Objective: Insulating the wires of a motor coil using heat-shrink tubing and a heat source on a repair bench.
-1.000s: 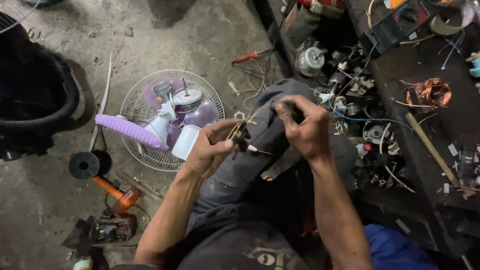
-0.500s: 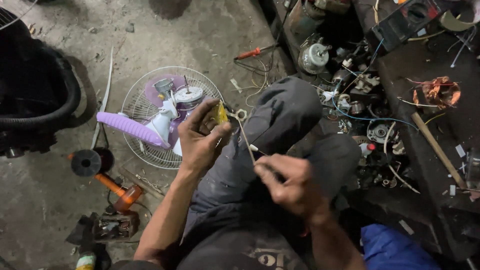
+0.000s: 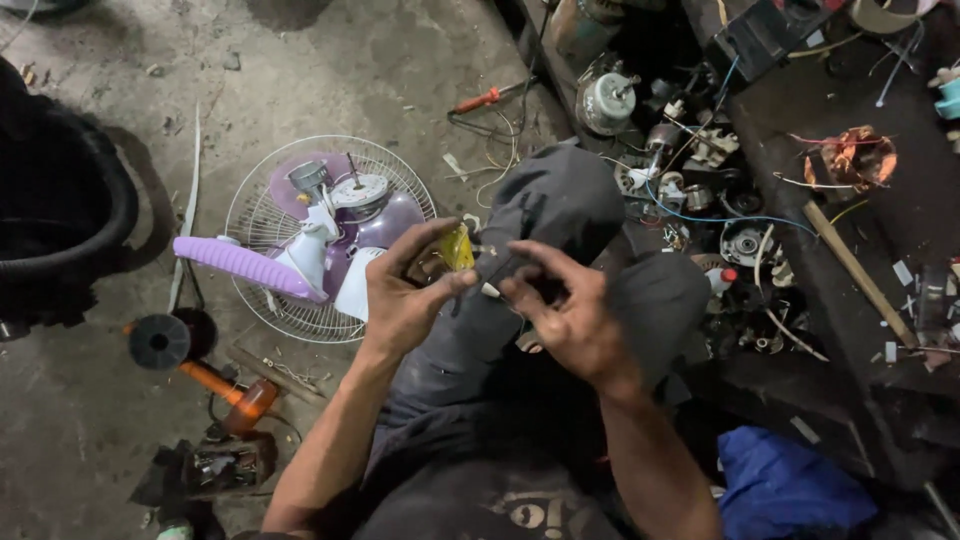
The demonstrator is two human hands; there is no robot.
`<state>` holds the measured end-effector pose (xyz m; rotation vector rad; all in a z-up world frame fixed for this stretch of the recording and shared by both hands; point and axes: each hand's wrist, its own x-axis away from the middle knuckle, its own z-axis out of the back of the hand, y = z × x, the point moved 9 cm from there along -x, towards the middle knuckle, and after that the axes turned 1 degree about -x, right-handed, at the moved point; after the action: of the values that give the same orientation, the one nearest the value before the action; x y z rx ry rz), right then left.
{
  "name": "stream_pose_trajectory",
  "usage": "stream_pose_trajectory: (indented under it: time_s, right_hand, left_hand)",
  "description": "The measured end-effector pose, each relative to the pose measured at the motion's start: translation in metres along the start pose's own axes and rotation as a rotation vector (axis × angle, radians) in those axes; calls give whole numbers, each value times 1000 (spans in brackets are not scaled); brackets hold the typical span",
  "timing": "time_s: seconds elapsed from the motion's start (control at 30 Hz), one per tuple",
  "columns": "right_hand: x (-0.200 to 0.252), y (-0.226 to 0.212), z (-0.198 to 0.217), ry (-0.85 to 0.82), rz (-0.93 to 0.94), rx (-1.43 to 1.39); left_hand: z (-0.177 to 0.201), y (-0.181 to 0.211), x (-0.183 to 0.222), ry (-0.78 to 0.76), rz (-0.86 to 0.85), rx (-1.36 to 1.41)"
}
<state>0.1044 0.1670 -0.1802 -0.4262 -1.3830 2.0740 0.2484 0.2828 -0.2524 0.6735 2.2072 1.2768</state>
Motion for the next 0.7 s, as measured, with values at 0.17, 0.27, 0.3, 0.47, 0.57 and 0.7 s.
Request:
stream_pose_trajectory:
  time_s: [0.17,0.27,0.3,0.47,0.57,0.7]
  right_hand:
    - [-16,-17,-2,107,310,58]
    - [-27,-22,0,121,332,51]
    - [-27,-19,0,122,328,51]
    - [-27,-9,-4,30,174,13]
    - [-10,0,-9,-108,31,8]
    - [21,-21,-29,-200,11,66]
  left_hand:
    - [-3,-14,7,-122,48,62]
    - [-8,-19,10,-123,89,54]
    - [-4,-26,13,-124,93,54]
    - [-4,-37,9,-88,191,204]
    - [-4,-24,4,54,238,308]
    - [-2,-32,6,107,235,317]
